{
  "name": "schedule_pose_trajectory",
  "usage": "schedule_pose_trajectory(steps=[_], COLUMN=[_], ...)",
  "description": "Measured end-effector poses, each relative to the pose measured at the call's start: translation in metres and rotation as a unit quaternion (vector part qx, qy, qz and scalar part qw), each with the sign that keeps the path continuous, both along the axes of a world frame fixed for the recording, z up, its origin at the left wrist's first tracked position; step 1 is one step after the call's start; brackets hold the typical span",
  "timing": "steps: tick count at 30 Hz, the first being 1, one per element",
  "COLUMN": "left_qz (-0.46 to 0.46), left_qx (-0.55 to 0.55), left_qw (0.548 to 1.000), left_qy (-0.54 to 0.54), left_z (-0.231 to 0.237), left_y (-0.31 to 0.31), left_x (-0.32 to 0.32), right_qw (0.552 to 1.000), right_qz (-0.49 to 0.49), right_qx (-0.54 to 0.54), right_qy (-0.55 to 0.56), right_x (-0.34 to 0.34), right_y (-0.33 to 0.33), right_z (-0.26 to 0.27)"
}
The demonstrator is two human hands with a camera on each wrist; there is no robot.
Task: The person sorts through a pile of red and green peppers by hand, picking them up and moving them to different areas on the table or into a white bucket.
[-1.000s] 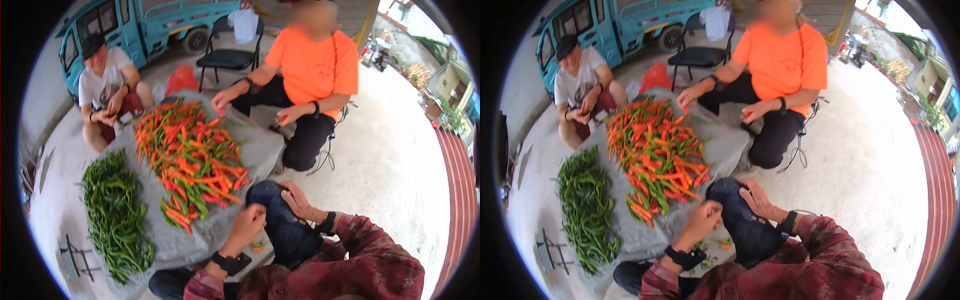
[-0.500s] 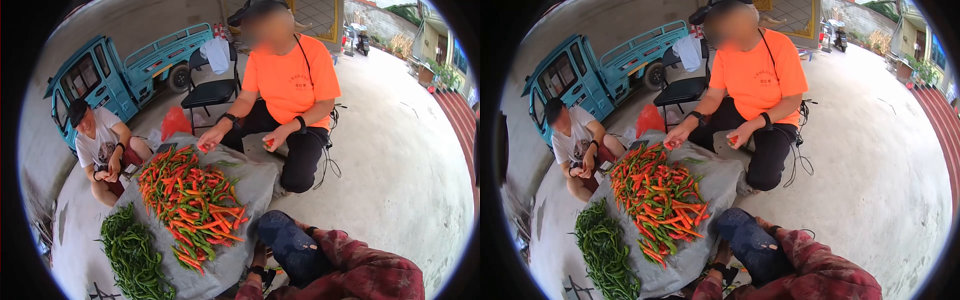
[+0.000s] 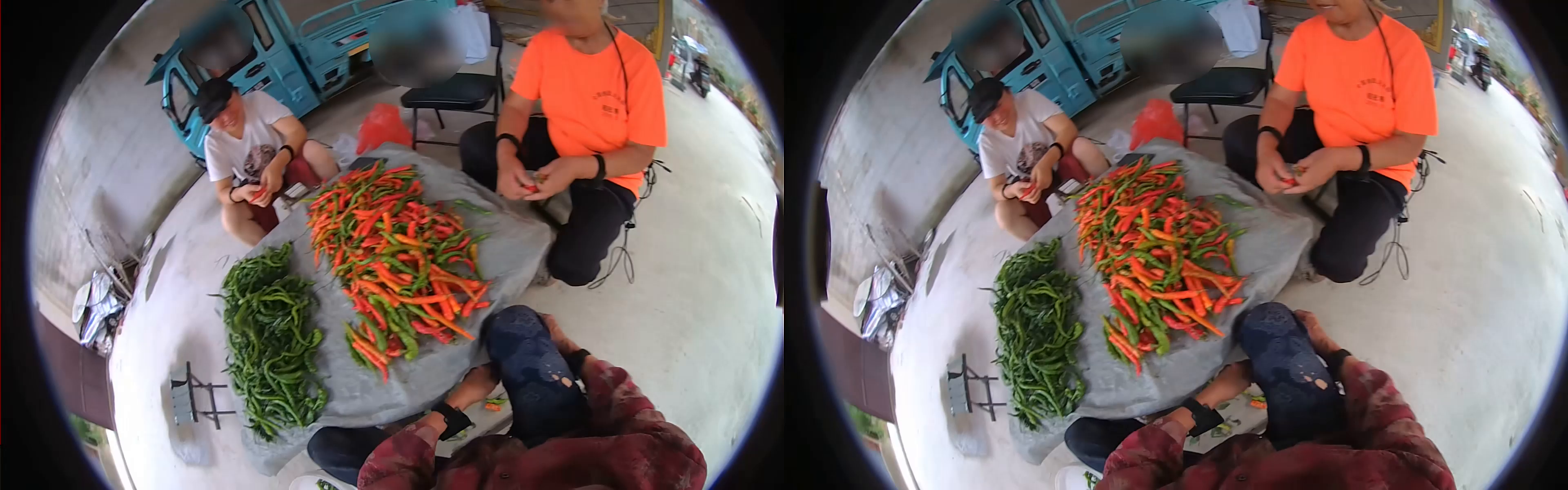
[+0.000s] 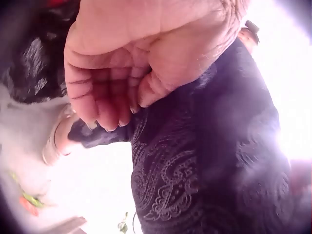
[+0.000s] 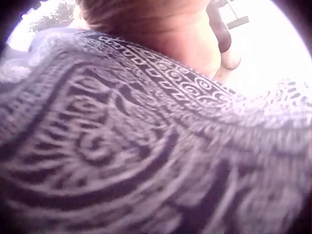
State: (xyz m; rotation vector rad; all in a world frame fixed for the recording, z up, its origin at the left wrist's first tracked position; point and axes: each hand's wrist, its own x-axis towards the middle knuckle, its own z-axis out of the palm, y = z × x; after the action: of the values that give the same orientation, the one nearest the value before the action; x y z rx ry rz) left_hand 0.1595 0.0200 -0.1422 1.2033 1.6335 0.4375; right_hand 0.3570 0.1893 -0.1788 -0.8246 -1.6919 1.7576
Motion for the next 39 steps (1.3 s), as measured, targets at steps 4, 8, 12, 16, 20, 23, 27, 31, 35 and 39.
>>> schedule_pose_trajectory(steps=[4,8,12,16,20,23,27,31,35,39], left_qz=[-0.116,-0.164,0.031,0.34,0.455,0.421,0.426,0.307,0.212,0.237], left_qx=[0.179,0.203,0.358,0.404,0.389,0.421,0.389,0.274,0.125,0.194], left_qw=[0.977,0.961,0.927,0.838,0.795,0.802,0.817,0.868,0.884,0.889], left_qy=[-0.002,-0.088,-0.103,-0.137,-0.097,0.043,0.013,0.278,0.396,0.339], left_z=[0.061,0.133,0.159,0.147,0.141,0.135,0.137,0.16,0.156,0.145], left_y=[-0.027,-0.03,-0.04,-0.061,-0.058,-0.055,-0.061,-0.07,-0.067,-0.067], left_x=[-0.011,-0.032,-0.08,-0.151,-0.182,-0.185,-0.196,-0.193,-0.184,-0.187], right_qw=[0.987,0.961,0.895,0.838,0.846,0.876,0.868,0.787,0.734,0.799], right_qz=[0.079,0.015,-0.03,0.105,0.138,0.109,0.13,0.082,0.084,0.093], right_qx=[0.133,0.214,0.424,0.523,0.51,0.469,0.476,0.603,0.664,0.591], right_qy=[-0.051,-0.176,-0.139,-0.117,-0.071,-0.031,-0.058,-0.101,-0.117,-0.066], right_x=[0.009,-0.008,-0.044,-0.089,-0.162,-0.233,-0.284,-0.282,-0.281,-0.267], right_y=[0.014,-0.013,-0.038,-0.059,-0.066,-0.047,-0.039,-0.061,-0.058,-0.054], right_z=[0.02,0.136,0.196,0.235,0.28,0.285,0.233,0.189,0.185,0.194])
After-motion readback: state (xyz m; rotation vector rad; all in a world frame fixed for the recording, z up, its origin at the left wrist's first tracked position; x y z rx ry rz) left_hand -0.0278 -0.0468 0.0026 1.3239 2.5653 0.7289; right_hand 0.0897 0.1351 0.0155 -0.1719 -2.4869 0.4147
